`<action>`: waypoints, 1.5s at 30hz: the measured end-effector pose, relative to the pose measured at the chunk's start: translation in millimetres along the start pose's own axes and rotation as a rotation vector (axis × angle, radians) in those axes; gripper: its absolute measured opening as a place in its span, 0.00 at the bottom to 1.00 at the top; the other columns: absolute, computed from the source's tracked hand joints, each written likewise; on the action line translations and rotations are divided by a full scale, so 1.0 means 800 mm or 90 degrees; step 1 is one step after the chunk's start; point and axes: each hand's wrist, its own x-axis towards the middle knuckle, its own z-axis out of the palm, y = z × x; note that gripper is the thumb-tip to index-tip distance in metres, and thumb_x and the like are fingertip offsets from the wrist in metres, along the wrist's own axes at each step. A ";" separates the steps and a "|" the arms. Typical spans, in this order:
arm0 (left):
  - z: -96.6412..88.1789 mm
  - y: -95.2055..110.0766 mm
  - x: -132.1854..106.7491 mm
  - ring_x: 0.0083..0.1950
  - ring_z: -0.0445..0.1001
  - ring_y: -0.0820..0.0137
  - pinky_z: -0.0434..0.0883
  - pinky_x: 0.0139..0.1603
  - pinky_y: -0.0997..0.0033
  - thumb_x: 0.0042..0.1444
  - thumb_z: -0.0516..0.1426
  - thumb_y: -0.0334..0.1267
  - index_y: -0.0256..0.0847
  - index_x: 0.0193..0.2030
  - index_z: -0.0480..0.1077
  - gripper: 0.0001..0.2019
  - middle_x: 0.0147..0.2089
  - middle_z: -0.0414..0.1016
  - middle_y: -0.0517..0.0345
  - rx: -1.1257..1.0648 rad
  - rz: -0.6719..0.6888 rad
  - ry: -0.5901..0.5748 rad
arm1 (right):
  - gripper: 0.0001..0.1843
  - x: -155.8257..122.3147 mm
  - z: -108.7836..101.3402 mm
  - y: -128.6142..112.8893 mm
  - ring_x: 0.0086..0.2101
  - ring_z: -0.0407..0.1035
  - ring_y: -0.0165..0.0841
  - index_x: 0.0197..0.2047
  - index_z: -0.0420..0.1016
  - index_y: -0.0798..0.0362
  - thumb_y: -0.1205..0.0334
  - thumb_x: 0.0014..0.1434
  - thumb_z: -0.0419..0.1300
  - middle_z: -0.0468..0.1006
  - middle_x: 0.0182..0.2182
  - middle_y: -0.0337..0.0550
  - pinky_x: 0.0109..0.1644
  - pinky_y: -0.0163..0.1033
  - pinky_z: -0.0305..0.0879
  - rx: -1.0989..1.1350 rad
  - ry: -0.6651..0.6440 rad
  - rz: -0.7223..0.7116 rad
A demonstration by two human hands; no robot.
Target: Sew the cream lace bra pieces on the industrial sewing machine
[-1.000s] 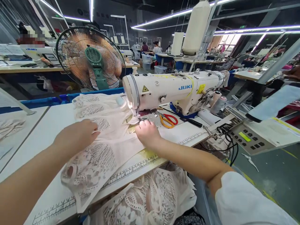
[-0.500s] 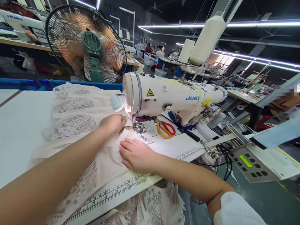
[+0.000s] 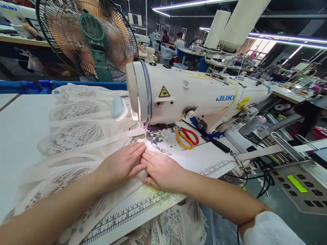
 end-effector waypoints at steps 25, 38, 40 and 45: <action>-0.015 0.000 0.031 0.61 0.67 0.54 0.65 0.61 0.53 0.63 0.38 0.56 0.35 0.55 0.68 0.32 0.60 0.69 0.41 0.074 0.009 0.016 | 0.14 -0.022 -0.008 0.014 0.53 0.66 0.42 0.45 0.71 0.60 0.58 0.63 0.52 0.75 0.48 0.58 0.57 0.48 0.66 0.104 0.066 -0.008; -0.010 -0.007 0.027 0.61 0.66 0.52 0.66 0.60 0.52 0.62 0.37 0.58 0.35 0.57 0.68 0.33 0.61 0.68 0.39 0.089 0.047 0.041 | 0.12 -0.024 -0.009 0.018 0.45 0.72 0.39 0.42 0.73 0.56 0.61 0.64 0.51 0.79 0.41 0.52 0.50 0.46 0.69 0.064 0.184 0.019; -0.010 -0.008 0.027 0.61 0.67 0.52 0.66 0.59 0.51 0.62 0.38 0.58 0.35 0.57 0.68 0.33 0.61 0.69 0.39 0.083 0.049 0.046 | 0.11 -0.024 -0.009 0.018 0.44 0.72 0.39 0.41 0.73 0.56 0.61 0.63 0.52 0.79 0.40 0.51 0.48 0.45 0.69 0.062 0.181 0.024; -0.009 -0.009 0.029 0.60 0.68 0.53 0.67 0.59 0.55 0.63 0.39 0.57 0.36 0.57 0.68 0.32 0.61 0.69 0.41 0.104 0.051 0.044 | 0.11 -0.023 -0.011 0.019 0.42 0.72 0.39 0.39 0.74 0.56 0.62 0.63 0.51 0.79 0.39 0.49 0.46 0.44 0.69 0.059 0.180 0.028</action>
